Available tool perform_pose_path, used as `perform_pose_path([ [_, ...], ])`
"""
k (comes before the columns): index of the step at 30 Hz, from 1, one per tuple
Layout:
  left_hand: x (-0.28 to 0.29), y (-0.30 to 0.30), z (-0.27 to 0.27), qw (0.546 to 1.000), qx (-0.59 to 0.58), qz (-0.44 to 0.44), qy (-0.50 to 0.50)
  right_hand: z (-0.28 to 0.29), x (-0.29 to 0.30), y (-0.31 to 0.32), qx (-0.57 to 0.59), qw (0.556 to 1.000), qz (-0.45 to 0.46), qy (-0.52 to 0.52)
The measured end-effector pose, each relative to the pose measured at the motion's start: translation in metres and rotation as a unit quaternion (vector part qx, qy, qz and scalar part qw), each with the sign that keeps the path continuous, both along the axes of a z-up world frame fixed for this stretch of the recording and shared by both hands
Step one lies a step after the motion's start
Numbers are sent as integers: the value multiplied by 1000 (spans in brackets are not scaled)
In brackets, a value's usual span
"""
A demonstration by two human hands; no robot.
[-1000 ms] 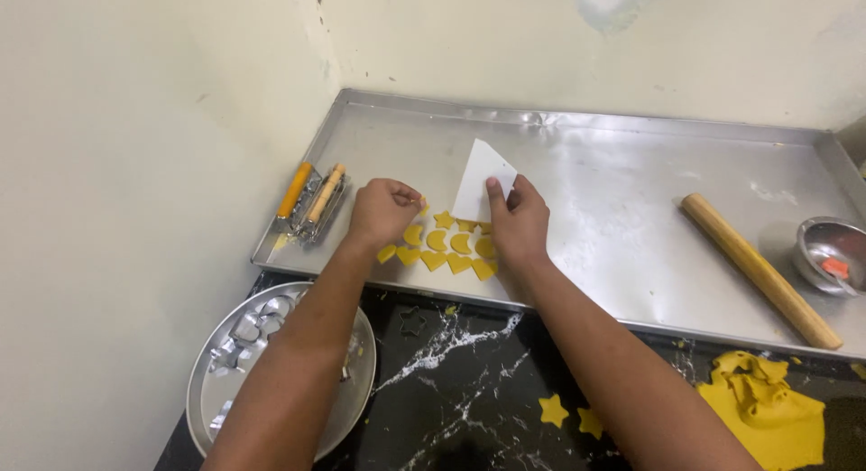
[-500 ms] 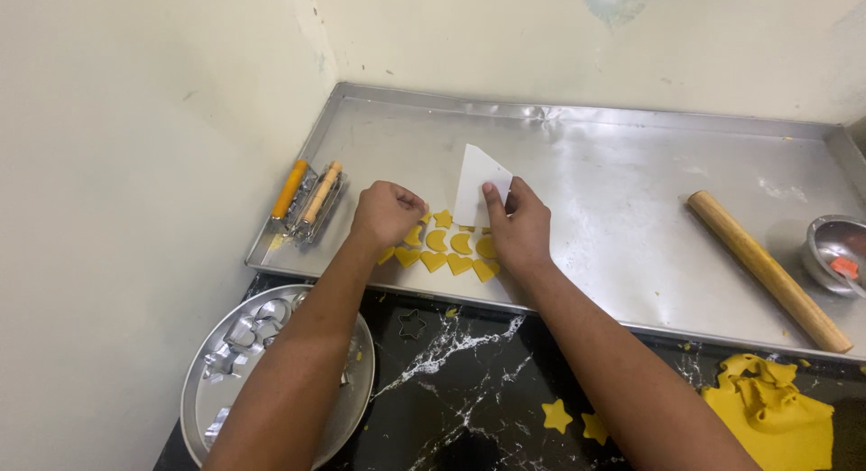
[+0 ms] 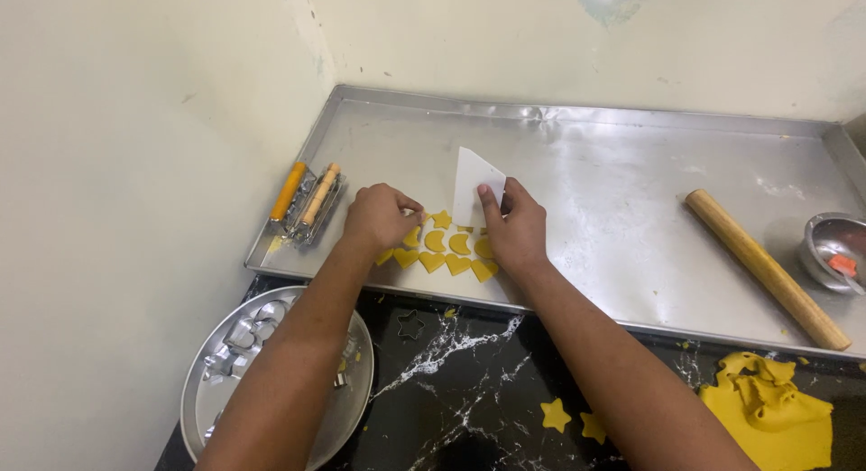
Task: Cutting shapes from yellow dough and arranging them on a metal tray.
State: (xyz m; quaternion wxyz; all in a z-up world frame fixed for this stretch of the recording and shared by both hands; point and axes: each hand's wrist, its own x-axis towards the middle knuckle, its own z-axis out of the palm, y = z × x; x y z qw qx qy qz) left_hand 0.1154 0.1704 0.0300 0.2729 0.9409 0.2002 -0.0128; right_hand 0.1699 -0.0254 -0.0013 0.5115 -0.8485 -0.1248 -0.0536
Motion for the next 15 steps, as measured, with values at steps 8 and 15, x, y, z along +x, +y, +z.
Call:
perform_pose_path([
  [8,1,1,-2,1000,-10,4,1,2,-1,0,-25,1000,4,12],
  [15,-10,-4,7,995,23,-34,-89,28,-21,-4,187,978,1,89],
])
